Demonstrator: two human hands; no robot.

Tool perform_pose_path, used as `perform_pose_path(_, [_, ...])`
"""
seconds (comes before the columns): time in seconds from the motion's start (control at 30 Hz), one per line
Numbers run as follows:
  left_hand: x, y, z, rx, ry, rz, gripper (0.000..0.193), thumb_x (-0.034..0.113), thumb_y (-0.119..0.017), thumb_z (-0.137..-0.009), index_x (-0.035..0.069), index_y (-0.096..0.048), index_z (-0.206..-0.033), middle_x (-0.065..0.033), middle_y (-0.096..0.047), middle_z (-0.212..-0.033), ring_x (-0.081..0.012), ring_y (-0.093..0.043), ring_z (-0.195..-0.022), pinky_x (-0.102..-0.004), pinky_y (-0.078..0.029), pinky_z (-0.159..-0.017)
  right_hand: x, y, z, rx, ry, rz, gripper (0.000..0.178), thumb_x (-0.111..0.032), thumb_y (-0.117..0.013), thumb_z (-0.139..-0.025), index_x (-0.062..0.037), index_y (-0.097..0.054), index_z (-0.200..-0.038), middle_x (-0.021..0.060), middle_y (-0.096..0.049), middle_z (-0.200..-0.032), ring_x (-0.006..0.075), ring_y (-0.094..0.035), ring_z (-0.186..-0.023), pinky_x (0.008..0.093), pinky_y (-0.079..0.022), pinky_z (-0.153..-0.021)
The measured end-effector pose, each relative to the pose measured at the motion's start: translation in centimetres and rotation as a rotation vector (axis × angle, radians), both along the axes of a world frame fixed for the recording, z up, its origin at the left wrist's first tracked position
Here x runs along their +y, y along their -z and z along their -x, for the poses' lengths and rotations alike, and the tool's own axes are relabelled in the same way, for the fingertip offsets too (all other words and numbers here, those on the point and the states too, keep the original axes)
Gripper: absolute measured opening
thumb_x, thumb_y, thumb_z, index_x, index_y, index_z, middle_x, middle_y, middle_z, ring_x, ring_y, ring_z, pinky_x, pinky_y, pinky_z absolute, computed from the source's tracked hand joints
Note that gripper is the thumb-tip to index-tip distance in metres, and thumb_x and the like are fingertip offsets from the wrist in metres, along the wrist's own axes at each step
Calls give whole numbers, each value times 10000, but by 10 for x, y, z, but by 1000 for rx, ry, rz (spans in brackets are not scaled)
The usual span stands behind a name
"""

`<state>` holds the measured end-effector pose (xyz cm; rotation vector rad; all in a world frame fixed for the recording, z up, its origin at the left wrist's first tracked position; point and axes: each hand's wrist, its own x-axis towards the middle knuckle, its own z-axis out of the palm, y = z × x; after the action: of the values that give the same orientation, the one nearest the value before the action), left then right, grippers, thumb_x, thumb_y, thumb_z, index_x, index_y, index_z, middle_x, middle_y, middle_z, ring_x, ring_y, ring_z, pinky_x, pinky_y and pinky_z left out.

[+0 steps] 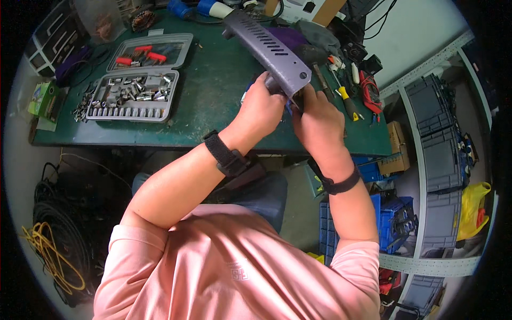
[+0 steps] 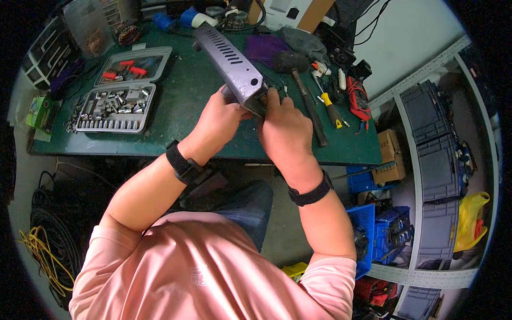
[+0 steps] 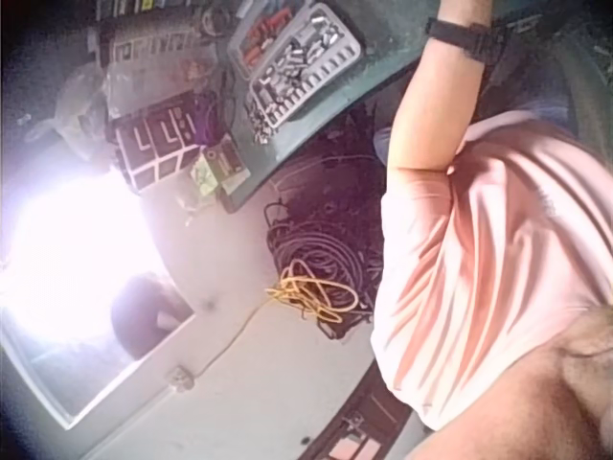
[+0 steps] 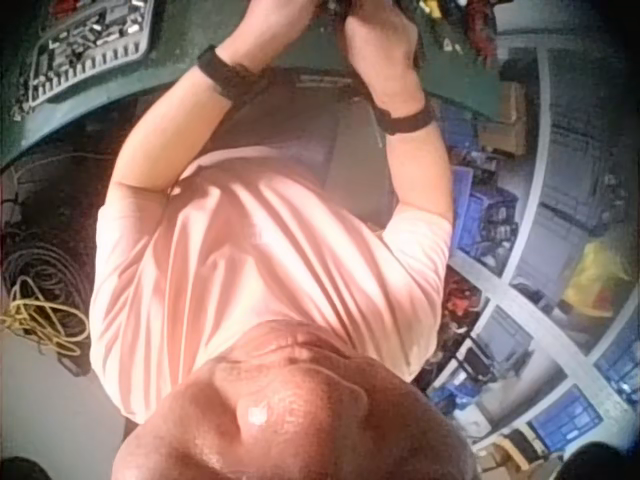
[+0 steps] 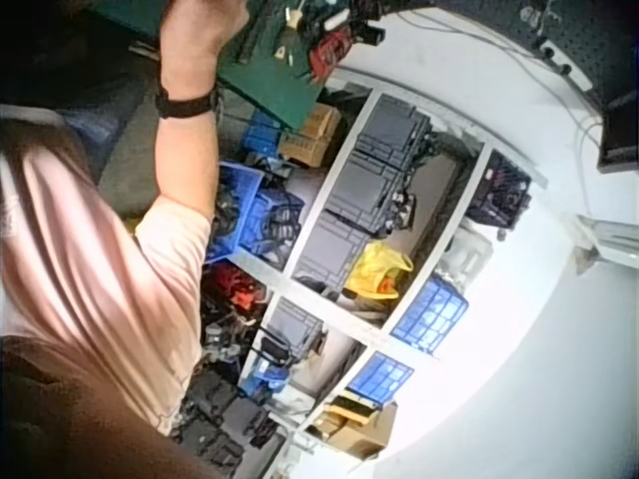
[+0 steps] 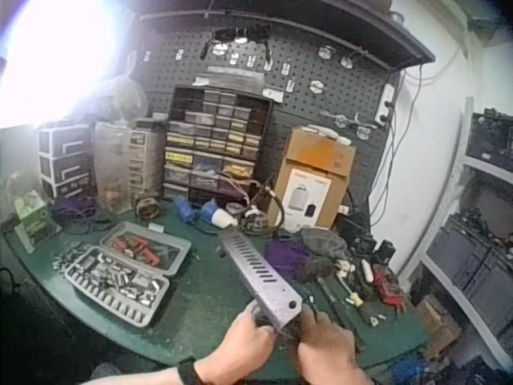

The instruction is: The person selects a socket from a tool kit and attaches it to a yellow-handled ratchet. They then use the ratchet to tighten a screw on a small electronic component mounted on a black plastic casing. The person handles the casing and the tool throughout the process.

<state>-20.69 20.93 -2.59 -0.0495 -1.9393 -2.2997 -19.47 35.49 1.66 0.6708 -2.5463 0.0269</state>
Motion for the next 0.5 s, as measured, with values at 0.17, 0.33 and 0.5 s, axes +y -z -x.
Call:
perform_pose_path(0.17, [-7,-7,-14,-134,45,-16,244,12,-565,-911,-12,-594,-1152,-88,-671,-1058,-168,-642,-936,-307,-524,-818,-1,-5,-3,-31,-11,46,456,-150,-692,-791,-70,-500,-1197,174,-608,-877,366,-671,-743,452,-550,-609])
perform_pose_path(0.33, [-15,4,-8,-132,87,-124,220,21,-527,-919,-5,-579,-1131,-91,-673,-1062,-195,-662,-948,-316,-538,-842,-6,-8,-2,-29,-57,85,425,-130,-676,-790,-65,-508,-1175,200,-605,-864,391,-664,-755,476,-549,-623])
perform_pose_path(0.5, [-23,-13,-15,-148,-13,-272,264,3,-491,-907,0,-541,-1167,-102,-658,-1085,-204,-665,-942,-329,-541,-851,-11,-22,8,-74,-23,46,409,-134,-698,-785,-98,-537,-1160,187,-619,-893,409,-645,-766,490,-530,-651])
